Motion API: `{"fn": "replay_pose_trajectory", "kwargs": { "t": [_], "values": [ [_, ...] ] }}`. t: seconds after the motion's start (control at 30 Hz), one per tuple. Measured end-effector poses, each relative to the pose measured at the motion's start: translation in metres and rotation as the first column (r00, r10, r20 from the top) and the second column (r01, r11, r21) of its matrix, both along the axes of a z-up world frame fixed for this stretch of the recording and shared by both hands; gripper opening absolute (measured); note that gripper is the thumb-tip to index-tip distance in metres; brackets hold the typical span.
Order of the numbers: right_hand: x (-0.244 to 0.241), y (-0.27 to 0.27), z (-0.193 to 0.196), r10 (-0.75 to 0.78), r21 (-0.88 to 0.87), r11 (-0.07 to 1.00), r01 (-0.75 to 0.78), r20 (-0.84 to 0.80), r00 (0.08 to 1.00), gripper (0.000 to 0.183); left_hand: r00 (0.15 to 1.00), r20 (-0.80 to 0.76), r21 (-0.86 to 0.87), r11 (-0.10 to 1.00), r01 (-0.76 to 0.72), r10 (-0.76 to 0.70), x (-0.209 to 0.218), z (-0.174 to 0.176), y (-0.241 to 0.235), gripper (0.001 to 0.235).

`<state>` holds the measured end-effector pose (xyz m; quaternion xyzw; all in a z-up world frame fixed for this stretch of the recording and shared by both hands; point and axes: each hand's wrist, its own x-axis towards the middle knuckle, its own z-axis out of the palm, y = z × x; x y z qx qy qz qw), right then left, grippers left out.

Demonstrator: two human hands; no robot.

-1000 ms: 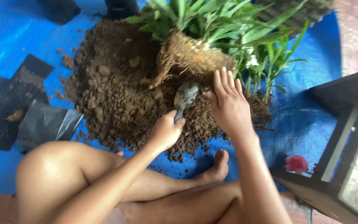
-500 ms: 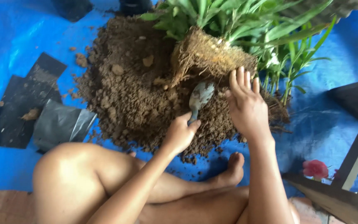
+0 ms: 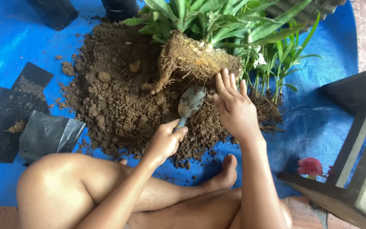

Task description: A person is sitting on the floor and using a garden trowel to carefully remove soil from the root ball of a plant in preparation for repotting.

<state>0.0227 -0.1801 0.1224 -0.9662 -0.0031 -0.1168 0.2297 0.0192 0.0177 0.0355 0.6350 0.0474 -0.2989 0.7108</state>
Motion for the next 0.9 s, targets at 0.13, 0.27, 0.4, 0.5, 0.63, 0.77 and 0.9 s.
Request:
{"fn": "replay_pose_trajectory", "kwargs": {
  "t": [0.13, 0.27, 0.4, 0.5, 0.63, 0.77, 0.9],
  "values": [
    [0.001, -0.001, 0.001, -0.025, 0.027, 0.999, 0.026, -0.041, 0.999, 0.046, 1.000, -0.028, 0.014, 1.000, 0.013, -0.012, 0.001, -0.002, 0.003, 0.045],
    [-0.001, -0.003, -0.003, 0.006, 0.073, 0.997, -0.004, -0.024, 1.000, 0.047, 0.995, 0.050, 0.153, 0.985, 0.079, -0.087, 0.002, -0.022, 0.002, 0.048],
    [-0.004, -0.012, -0.008, 0.017, 0.044, 0.999, -0.020, 0.071, 0.997, 0.049, 0.969, 0.132, 0.352, 0.924, 0.150, -0.208, -0.001, 0.002, 0.012, 0.053],
    [-0.012, -0.017, -0.003, -0.023, 0.014, 1.000, 0.022, 0.113, 0.993, 0.048, 0.946, 0.118, 0.528, 0.826, 0.197, -0.301, -0.006, 0.065, 0.032, 0.056],
    [-0.012, -0.017, 0.008, -0.019, -0.051, 0.998, 0.026, 0.138, 0.990, 0.047, 0.794, 0.371, 0.665, 0.735, 0.135, -0.481, -0.008, 0.024, 0.051, 0.055],
    [-0.005, -0.011, 0.002, -0.006, -0.103, 0.995, 0.017, 0.103, 0.995, 0.046, 0.701, 0.557, 0.630, 0.777, -0.008, -0.445, -0.008, 0.005, 0.028, 0.059],
    [-0.005, -0.012, -0.010, -0.059, 0.006, 0.998, 0.058, 0.066, 0.996, 0.044, 0.682, 0.610, 0.643, 0.755, -0.128, -0.404, -0.007, 0.004, 0.011, 0.046]
  ]
}}
